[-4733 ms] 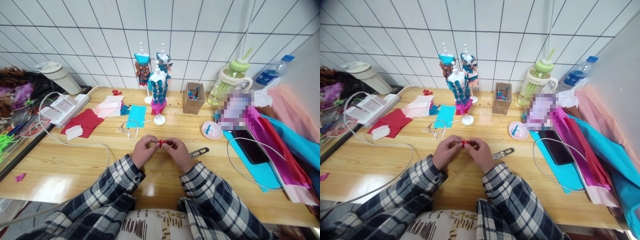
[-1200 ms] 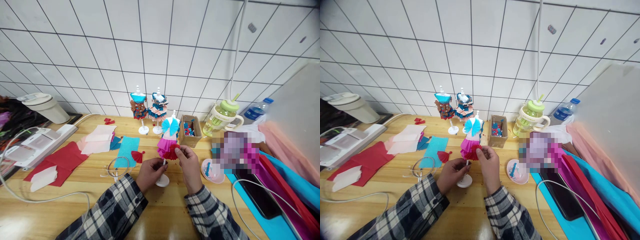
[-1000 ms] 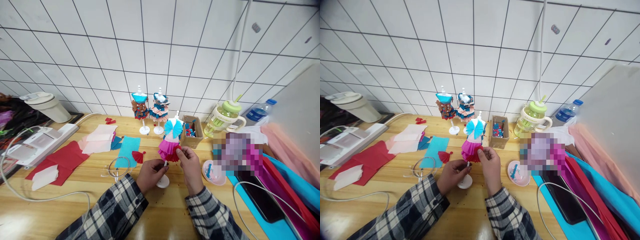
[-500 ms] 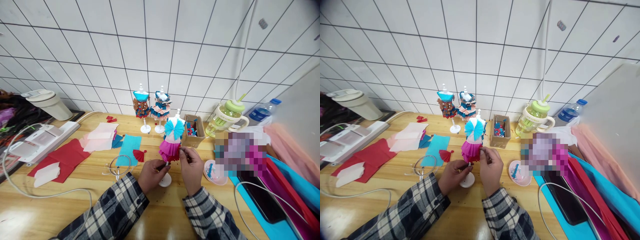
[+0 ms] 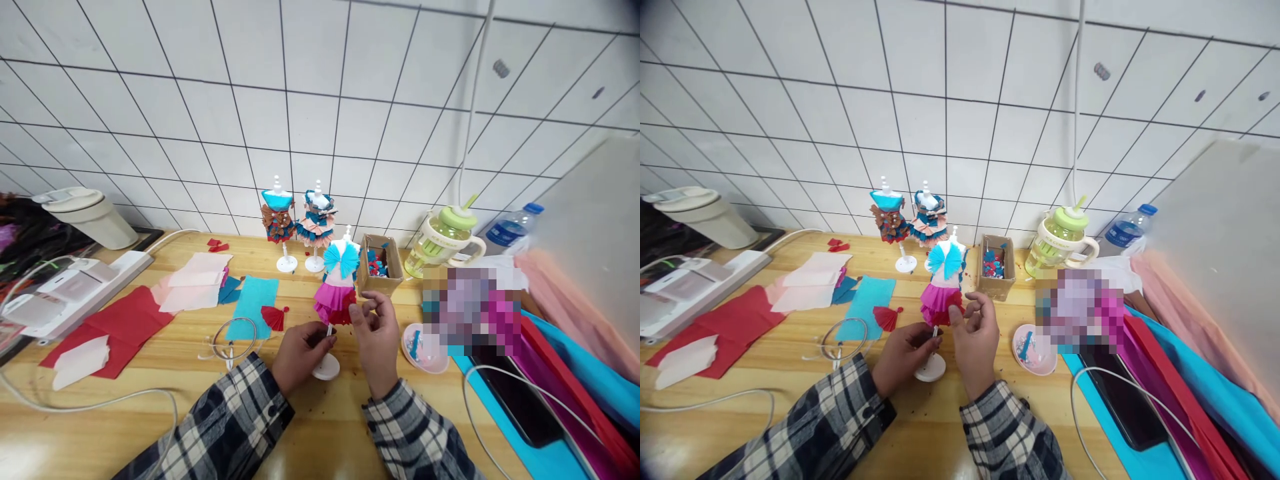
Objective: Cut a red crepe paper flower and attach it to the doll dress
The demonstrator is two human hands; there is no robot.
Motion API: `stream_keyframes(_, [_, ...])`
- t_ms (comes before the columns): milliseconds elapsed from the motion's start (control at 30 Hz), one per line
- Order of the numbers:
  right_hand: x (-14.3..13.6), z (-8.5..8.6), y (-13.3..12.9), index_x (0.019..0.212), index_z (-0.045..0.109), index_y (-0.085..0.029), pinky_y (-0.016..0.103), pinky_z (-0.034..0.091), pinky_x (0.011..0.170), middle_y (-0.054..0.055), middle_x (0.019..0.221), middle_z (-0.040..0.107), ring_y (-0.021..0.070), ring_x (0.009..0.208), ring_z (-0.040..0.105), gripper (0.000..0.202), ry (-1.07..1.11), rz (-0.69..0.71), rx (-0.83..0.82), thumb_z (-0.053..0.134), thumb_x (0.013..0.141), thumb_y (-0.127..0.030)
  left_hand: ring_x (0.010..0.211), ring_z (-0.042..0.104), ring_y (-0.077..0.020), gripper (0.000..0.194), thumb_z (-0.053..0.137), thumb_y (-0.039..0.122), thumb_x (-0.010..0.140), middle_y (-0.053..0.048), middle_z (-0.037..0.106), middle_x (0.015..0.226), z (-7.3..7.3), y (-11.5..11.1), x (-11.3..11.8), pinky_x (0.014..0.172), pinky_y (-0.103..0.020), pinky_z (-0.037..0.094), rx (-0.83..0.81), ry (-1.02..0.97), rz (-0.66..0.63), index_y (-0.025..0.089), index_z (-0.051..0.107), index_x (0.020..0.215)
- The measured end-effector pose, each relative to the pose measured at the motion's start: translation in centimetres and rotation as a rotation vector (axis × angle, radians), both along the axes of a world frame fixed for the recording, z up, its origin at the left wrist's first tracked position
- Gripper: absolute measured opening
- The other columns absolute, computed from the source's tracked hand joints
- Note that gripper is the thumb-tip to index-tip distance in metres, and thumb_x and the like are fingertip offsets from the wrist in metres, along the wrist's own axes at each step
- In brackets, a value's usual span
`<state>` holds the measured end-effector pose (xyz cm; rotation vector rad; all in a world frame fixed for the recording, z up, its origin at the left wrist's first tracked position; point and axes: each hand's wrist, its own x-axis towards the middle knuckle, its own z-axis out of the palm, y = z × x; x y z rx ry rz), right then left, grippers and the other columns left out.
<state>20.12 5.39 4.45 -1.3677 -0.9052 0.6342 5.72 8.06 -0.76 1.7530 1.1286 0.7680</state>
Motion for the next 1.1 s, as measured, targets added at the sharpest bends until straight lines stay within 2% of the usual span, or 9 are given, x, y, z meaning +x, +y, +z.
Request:
stream_keyframes(133, [0.7,0.3,-0.7,0.105,0.051,-0.019,0.022,0.033,0.053,-0.005,0.069,0.037,0.0096,0.057,0.037,0.029,-0.019,-0.098,0.078,0.059,0.082,-0.037,0.061,0.056,-0.0136,0.027,0.058,0.041,0.08,-0.005,0.068,0.076,0.7,0.4,-0.1,0.054,-0.023,0.04,-0.098,-0.138,0.095,0.014,0.061,0.085])
stream_keyframes(267, [1.1,-1.2,-2.3,0.107,0.05,-0.02,0.024,0.035,0.054,-0.004,0.069,0.042,0.0117,0.058,0.041,0.031,-0.031,-0.091,0.027,0.056,0.083,-0.037,0.058,0.055,-0.0125,0.028,0.051,0.044,0.083,-0.003,0.066,0.072,4.0,-0.3,-1.9,0.053,-0.023,0.04,-0.151,-0.244,0.119,0.016,0.053,0.083])
stream_keyframes(367, [0.3,-2.7,-3.4,0.104,0.053,-0.019,0.025,0.036,0.056,-0.005,0.066,0.045,0.0131,0.057,0.044,0.028,-0.169,0.011,-0.071,0.056,0.082,-0.036,0.054,0.047,-0.0111,0.03,0.049,0.044,0.085,0.002,0.054,0.06,6.9,-2.0,-4.6,0.053,-0.022,0.037,-0.095,-0.185,0.166,0.016,0.056,0.08])
stream_keyframes(467, [-1.5,-3.3,-3.4,0.1,0.058,-0.019,0.026,0.037,0.057,-0.002,0.069,0.054,0.0142,0.058,0.048,0.023,-0.425,0.228,-0.175,0.053,0.082,-0.034,0.055,0.046,-0.0114,0.037,0.044,0.048,0.087,0.002,0.054,0.062,8.8,-4.3,-7.8,0.053,-0.023,0.036,-0.119,-0.19,0.185,0.016,0.061,0.091])
stream_keyframes(633, [-6.4,-2.5,-0.8,0.108,0.06,-0.021,0.026,0.041,0.081,0.004,0.095,0.065,0.0171,0.09,0.057,0.027,-0.935,0.501,-0.223,0.048,0.085,-0.027,0.058,0.054,-0.0125,0.034,0.056,0.046,0.082,-0.002,0.064,0.064,9.8,-7.6,-11.7,0.056,-0.023,0.038,-0.314,-0.282,0.142,0.014,0.064,0.091])
stream_keyframes(733, [-9.1,-2.3,1.0,0.116,0.059,-0.021,0.028,0.038,0.088,0.007,0.104,0.063,0.0204,0.101,0.054,0.035,-1.019,0.536,-0.242,0.054,0.083,-0.031,0.06,0.058,-0.0134,0.03,0.066,0.042,0.076,-0.003,0.066,0.063,10.5,-9.2,-13.3,0.062,-0.024,0.043,-0.395,-0.37,0.106,0.013,0.066,0.083])
stream_keyframes(800, [-10.2,-2.6,1.8,0.121,0.056,-0.021,0.03,0.039,0.085,0.01,0.108,0.061,0.0228,0.1,0.055,0.043,-1.054,0.529,-0.278,0.058,0.08,-0.034,0.057,0.059,-0.0134,0.03,0.068,0.041,0.074,-0.003,0.066,0.062,10.9,-10.2,-14.1,0.06,-0.025,0.044,-0.42,-0.408,0.122,0.012,0.066,0.083])
stream_keyframes(967, [-10.4,-2.9,2.3,0.107,0.064,-0.022,0.03,0.038,0.075,0.01,0.103,0.061,0.0224,0.097,0.057,0.026,-1.125,0.484,-0.373,0.049,0.087,-0.031,0.052,0.058,-0.0125,0.033,0.069,0.041,0.074,-0.003,0.065,0.061,12.0,-12.3,-15.1,0.054,-0.023,0.044,-0.414,-0.454,0.199,0.012,0.068,0.089])
stream_keyframes(1100, [-9.1,-2.7,1.9,0.102,0.065,-0.023,0.028,0.038,0.073,0.008,0.101,0.064,0.0206,0.096,0.058,0.025,-1.14,0.459,-0.41,0.045,0.089,-0.03,0.054,0.06,-0.0128,0.032,0.069,0.04,0.075,-0.003,0.065,0.061,12.7,-13.1,-15.0,0.055,-0.023,0.046,-0.408,-0.497,0.184,0.012,0.069,0.09])
